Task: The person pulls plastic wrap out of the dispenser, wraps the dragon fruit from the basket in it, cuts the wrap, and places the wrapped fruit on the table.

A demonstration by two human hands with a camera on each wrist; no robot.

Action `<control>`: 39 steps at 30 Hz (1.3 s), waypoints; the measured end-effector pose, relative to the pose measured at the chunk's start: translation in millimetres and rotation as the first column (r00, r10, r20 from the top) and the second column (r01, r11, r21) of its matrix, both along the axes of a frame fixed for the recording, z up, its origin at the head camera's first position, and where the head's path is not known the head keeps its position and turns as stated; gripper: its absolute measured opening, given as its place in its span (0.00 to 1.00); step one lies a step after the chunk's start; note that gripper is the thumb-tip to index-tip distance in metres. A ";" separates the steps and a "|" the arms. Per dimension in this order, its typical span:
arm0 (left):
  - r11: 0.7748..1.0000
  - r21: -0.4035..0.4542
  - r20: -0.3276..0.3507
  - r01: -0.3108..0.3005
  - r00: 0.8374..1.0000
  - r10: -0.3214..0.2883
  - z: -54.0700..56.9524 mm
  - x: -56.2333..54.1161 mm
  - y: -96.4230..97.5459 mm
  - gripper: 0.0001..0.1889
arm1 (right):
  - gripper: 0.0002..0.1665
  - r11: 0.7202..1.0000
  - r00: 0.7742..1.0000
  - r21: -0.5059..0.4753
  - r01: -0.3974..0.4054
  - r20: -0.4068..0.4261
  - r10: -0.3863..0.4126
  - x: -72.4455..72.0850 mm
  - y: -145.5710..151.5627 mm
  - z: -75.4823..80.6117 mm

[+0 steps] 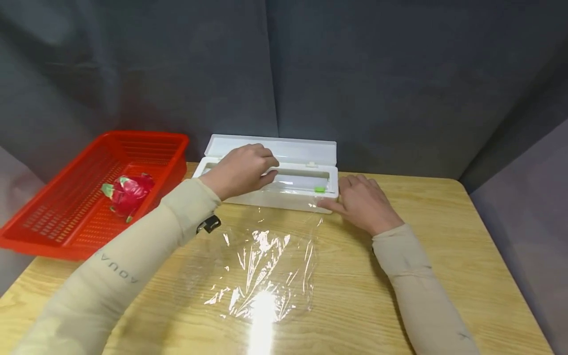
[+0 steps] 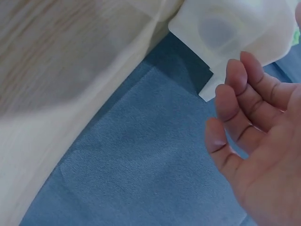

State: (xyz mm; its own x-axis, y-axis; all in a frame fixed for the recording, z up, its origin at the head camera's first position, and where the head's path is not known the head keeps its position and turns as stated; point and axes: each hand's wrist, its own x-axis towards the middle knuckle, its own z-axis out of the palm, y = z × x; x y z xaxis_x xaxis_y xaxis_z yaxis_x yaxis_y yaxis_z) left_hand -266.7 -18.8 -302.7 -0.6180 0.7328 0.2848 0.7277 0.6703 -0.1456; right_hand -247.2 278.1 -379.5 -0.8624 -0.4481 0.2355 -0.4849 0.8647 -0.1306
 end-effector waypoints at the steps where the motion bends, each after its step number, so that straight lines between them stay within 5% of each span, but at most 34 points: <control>1: 1.000 0.003 -0.002 -0.006 1.000 0.006 0.6 -0.6 -2.6 0.09 | 0.34 1.000 1.000 -0.002 -0.005 -0.011 0.005 0.2 0.5 0.8; 13: 0.997 0.015 -0.016 -0.081 0.997 0.082 13.0 -5.2 -39.5 0.10 | 0.30 1.000 0.996 0.028 -0.013 -0.086 0.016 7.4 -3.4 13.3; 20: 0.991 0.008 -0.033 -0.131 0.991 0.132 19.7 -8.1 -71.3 0.13 | 0.28 0.989 0.976 0.038 -0.145 -0.161 0.149 17.3 -18.7 25.3; 24: 0.985 0.001 -0.026 -0.172 0.985 0.172 24.0 -7.1 -88.6 0.14 | 0.27 0.978 0.972 0.033 -0.208 -0.108 0.210 25.7 -29.5 31.4; 33: 0.967 0.029 -0.015 -0.254 0.967 0.254 28.5 -3.9 -125.4 0.15 | 0.25 0.967 0.951 -0.056 -0.250 0.170 0.256 43.8 -45.0 37.3; 39: 0.948 0.040 -0.001 -0.316 0.949 0.316 35.0 -1.6 -144.6 0.17 | 0.27 0.945 0.920 -0.078 -0.319 0.213 0.328 50.2 -53.7 33.7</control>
State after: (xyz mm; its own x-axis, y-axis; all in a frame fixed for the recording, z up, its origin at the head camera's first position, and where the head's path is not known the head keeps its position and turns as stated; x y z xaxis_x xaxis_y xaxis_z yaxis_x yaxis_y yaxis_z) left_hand -268.3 -163.4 -267.7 -0.8141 0.4885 0.3141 0.4766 0.8710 -0.1192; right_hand -197.0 224.4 -345.8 -0.7040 -0.7056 0.0805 -0.6925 0.6570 -0.2980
